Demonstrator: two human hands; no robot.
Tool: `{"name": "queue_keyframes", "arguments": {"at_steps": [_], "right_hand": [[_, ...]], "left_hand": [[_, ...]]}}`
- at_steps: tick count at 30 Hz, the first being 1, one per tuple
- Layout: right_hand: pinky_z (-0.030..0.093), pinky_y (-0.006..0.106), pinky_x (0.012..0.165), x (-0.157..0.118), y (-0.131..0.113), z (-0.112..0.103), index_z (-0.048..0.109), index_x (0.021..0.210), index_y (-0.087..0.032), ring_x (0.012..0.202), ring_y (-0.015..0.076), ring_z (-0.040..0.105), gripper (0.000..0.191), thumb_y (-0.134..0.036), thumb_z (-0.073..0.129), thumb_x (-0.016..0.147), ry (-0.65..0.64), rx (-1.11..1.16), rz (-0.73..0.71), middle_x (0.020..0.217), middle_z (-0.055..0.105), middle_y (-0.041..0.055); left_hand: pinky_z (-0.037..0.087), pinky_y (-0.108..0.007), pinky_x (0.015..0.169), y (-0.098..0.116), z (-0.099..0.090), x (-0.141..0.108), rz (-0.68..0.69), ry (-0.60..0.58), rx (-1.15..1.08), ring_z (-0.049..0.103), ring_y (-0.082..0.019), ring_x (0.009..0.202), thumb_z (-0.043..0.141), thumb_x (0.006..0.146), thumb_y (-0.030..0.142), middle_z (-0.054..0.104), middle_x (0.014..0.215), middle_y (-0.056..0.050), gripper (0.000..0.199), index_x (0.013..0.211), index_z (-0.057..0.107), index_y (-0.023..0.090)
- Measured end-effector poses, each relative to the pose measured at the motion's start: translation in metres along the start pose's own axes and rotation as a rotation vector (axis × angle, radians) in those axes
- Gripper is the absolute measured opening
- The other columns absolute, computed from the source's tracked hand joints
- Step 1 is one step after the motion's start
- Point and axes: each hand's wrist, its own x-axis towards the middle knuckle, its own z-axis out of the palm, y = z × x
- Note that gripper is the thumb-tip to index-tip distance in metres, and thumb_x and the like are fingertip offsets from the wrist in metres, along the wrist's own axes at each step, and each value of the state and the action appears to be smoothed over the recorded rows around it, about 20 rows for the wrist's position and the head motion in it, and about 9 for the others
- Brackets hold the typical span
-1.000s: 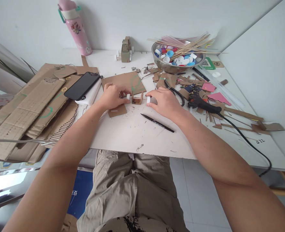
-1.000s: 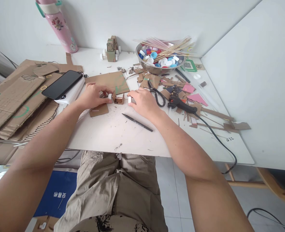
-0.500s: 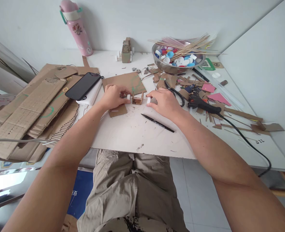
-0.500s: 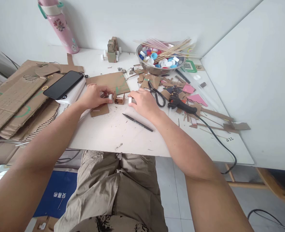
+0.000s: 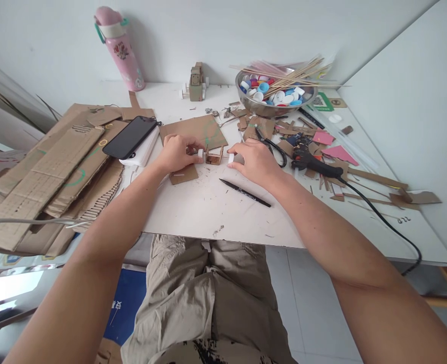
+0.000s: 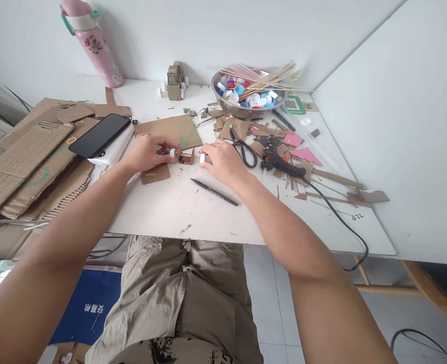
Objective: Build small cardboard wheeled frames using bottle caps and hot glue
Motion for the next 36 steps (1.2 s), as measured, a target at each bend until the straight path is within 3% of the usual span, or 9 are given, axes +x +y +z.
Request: {"name": "queue_keyframes", "arguments": {"at_steps": [5,11,15,22,27,36], "right_hand": [[0.058,0.047,0.092,0.0,0.001,0.0,0.084,0.12,-0.022,0.102,0.0359,0.072,0.029,-0.026,0.087,0.091,0.008,0.002,-0.002,0.104,0.082,0.0122],[0.058,0.049,0.094,-0.003,0.003,0.001,0.083,0.13,-0.023,0.107,0.0378,0.073,0.042,-0.033,0.09,0.09,0.013,-0.023,-0.008,0.11,0.082,0.0138],[0.059,0.052,0.095,-0.004,0.001,0.0,0.082,0.134,-0.023,0.111,0.0402,0.073,0.047,-0.035,0.091,0.09,0.003,-0.04,0.012,0.113,0.083,0.0154],[0.059,0.052,0.097,-0.005,-0.004,-0.003,0.08,0.137,-0.021,0.113,0.0409,0.072,0.049,-0.033,0.089,0.09,-0.006,-0.04,0.015,0.116,0.084,0.016],[0.058,0.049,0.095,-0.005,-0.004,-0.001,0.082,0.132,-0.022,0.109,0.0383,0.072,0.04,-0.031,0.083,0.093,0.014,-0.014,0.01,0.11,0.083,0.0142],[0.056,0.045,0.09,-0.004,0.0,-0.003,0.083,0.12,-0.024,0.095,0.033,0.071,0.027,-0.03,0.079,0.093,-0.004,0.06,0.074,0.105,0.079,0.0115]], "left_hand": [[0.055,-0.047,0.113,-0.005,-0.001,0.0,0.044,-0.005,-0.029,0.077,-0.025,0.093,0.088,0.076,0.039,0.085,0.093,-0.002,0.034,0.108,0.088,0.026],[0.058,-0.046,0.11,-0.007,-0.003,-0.002,0.054,-0.035,-0.082,0.078,-0.024,0.096,0.088,0.073,0.035,0.087,0.119,-0.007,0.049,0.121,0.084,0.025],[0.057,-0.046,0.112,-0.007,-0.005,-0.002,0.067,-0.051,-0.074,0.078,-0.025,0.099,0.087,0.074,0.035,0.087,0.123,-0.007,0.052,0.125,0.083,0.026],[0.041,-0.055,0.13,0.0,-0.002,-0.004,0.1,-0.042,0.025,0.079,-0.029,0.115,0.085,0.076,0.034,0.086,0.129,-0.006,0.059,0.135,0.079,0.027],[0.035,-0.058,0.133,0.006,0.004,-0.004,0.098,-0.035,0.086,0.073,-0.034,0.13,0.081,0.081,0.038,0.085,0.133,-0.005,0.056,0.136,0.079,0.028],[0.027,-0.061,0.137,0.014,0.009,-0.005,0.045,-0.031,0.051,0.072,-0.035,0.128,0.081,0.08,0.038,0.085,0.12,-0.003,0.044,0.124,0.083,0.031]]}}
